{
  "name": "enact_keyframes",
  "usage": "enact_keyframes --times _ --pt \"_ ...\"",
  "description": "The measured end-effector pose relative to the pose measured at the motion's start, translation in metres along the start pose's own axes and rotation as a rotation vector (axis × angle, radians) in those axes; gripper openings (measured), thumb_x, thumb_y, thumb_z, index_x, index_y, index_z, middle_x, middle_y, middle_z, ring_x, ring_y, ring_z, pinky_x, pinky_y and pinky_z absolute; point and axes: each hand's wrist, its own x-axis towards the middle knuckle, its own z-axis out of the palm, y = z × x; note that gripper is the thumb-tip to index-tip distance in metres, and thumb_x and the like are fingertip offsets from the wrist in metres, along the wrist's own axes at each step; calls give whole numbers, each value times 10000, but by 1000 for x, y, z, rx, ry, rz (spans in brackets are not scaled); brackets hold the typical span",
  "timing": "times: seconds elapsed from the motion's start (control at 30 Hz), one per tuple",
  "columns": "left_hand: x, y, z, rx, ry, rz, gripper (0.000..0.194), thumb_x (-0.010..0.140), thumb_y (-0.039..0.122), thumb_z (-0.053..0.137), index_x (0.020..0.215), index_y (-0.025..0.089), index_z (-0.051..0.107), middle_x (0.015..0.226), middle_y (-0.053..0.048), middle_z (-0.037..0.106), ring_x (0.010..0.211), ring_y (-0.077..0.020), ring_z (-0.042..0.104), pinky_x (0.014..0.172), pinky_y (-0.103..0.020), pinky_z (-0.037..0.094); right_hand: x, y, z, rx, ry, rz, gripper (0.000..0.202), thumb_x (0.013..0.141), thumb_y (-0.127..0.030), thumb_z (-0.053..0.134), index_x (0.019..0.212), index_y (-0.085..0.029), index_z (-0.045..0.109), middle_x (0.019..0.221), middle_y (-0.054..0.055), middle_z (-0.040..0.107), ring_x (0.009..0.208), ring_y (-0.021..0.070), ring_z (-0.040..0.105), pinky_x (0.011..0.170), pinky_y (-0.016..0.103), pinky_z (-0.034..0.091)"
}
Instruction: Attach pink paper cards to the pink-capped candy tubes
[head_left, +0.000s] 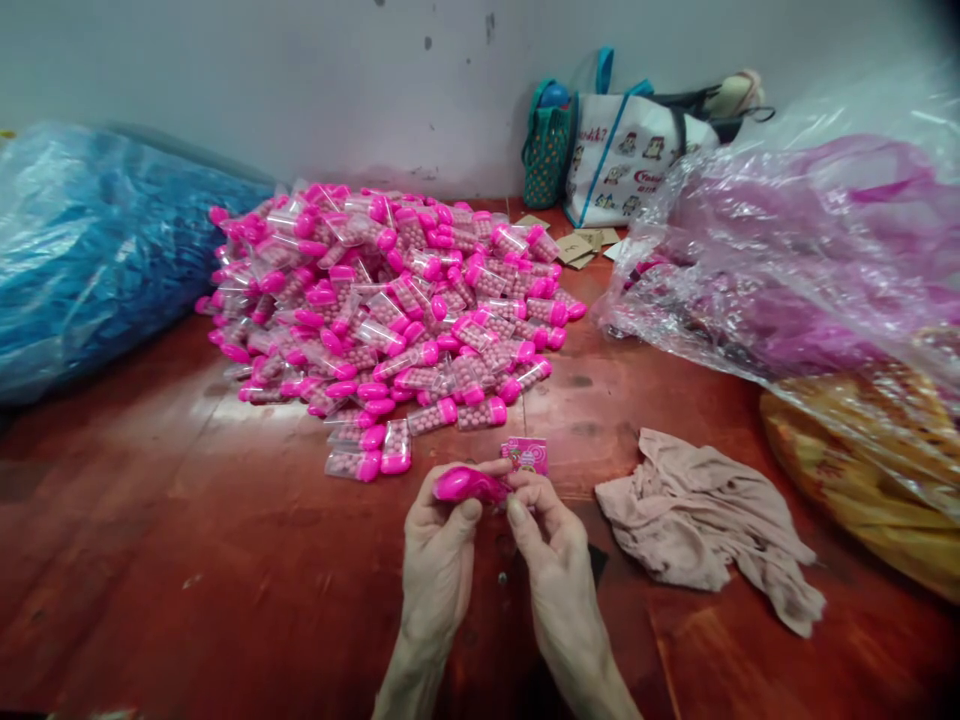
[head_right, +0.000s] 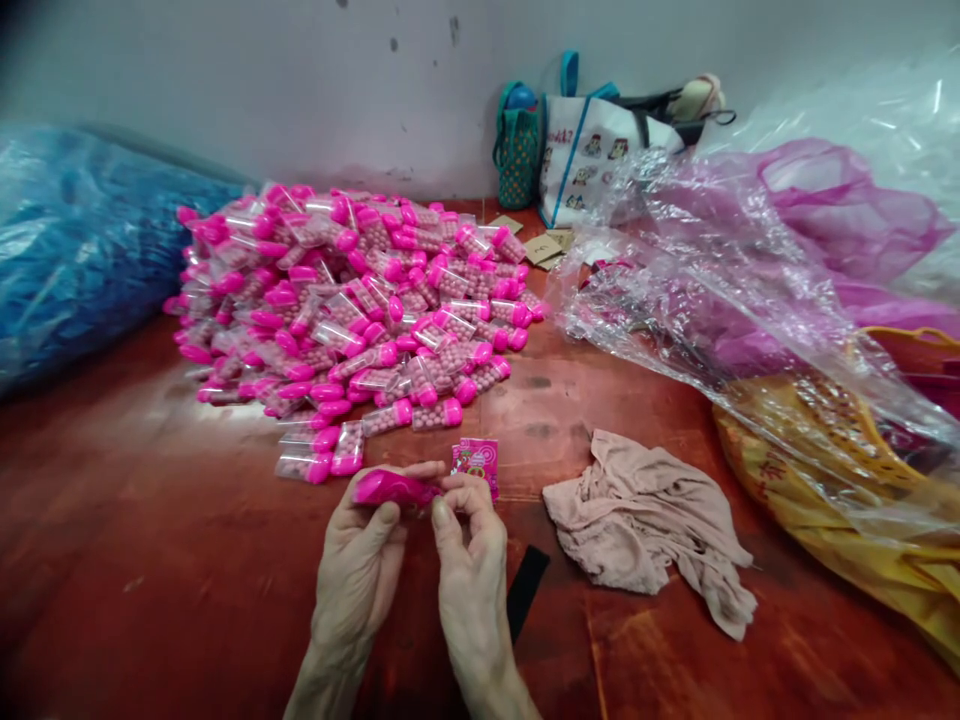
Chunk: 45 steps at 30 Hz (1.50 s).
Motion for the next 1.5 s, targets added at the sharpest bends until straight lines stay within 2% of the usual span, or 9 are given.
enact_keyframes --times 0.17,0.3,0.4,0.5,0.6,0.83,1.13,1.33,1.5 --pt "4 1 4 -63 145 -99 150 696 156 666 843 161 635 790 -52 699 822 -201 643 789 -339 484 -2 -4 1 -99 53 -94 151 862 -245 438 730 -189 485 999 55 486 954 184 495 876 328 375" --pt "10 7 3 -61 222 -113 161 692 215 676 826 136 634 763 -70 696 770 -209 654 720 -331 514 1 -2 -7 -118 146 -117 138 871 -248 431 765 -192 500 964 44 498 892 165 509 806 290 404" --pt "12 10 0 -37 259 -97 152 719 220 649 837 126 628 778 -82 697 759 -210 656 695 -331 523 3 -1 -10 -166 126 -147 113 849 -221 484 753 -189 535 866 24 547 833 156 532 754 263 417" --pt "11 9 1 -49 266 -140 161 721 215 647 851 122 624 796 -84 695 770 -208 655 701 -324 523 3 -3 -8 -205 63 -169 36 802 -199 558 816 -186 589 837 24 602 809 166 567 742 274 440" --pt "10 6 3 -66 245 -172 138 735 202 633 848 124 621 783 -74 693 774 -197 654 704 -305 520 3 -7 -5 -206 24 -164 111 773 -173 587 878 -186 624 878 34 637 811 173 593 743 284 463" --pt "8 5 3 -93 224 -210 100 762 178 601 848 131 620 784 -58 689 749 -170 648 686 -274 512 5 -3 -5 -26 -39 -37 149 763 -174 593 902 -188 644 960 59 643 879 194 602 772 311 482" --pt "10 0 8 -90 268 -223 126 714 158 645 836 126 630 739 -29 670 647 -124 624 659 -248 505 5 13 6 106 84 -41 83 755 -193 602 831 -167 624 922 64 637 827 190 608 729 314 499" --pt "9 -1 14 -51 282 -194 172 701 146 655 866 134 609 730 -29 667 635 -126 621 628 -240 498 9 18 8 -9 211 -94 75 769 -213 590 816 -161 616 832 45 644 760 168 605 702 296 490" --pt "9 -1 16 7 313 -141 161 656 145 691 792 146 605 691 9 644 560 -86 574 598 -208 479 11 14 0 -137 190 -155 69 773 -200 585 797 -171 643 779 30 651 712 159 608 650 269 493"
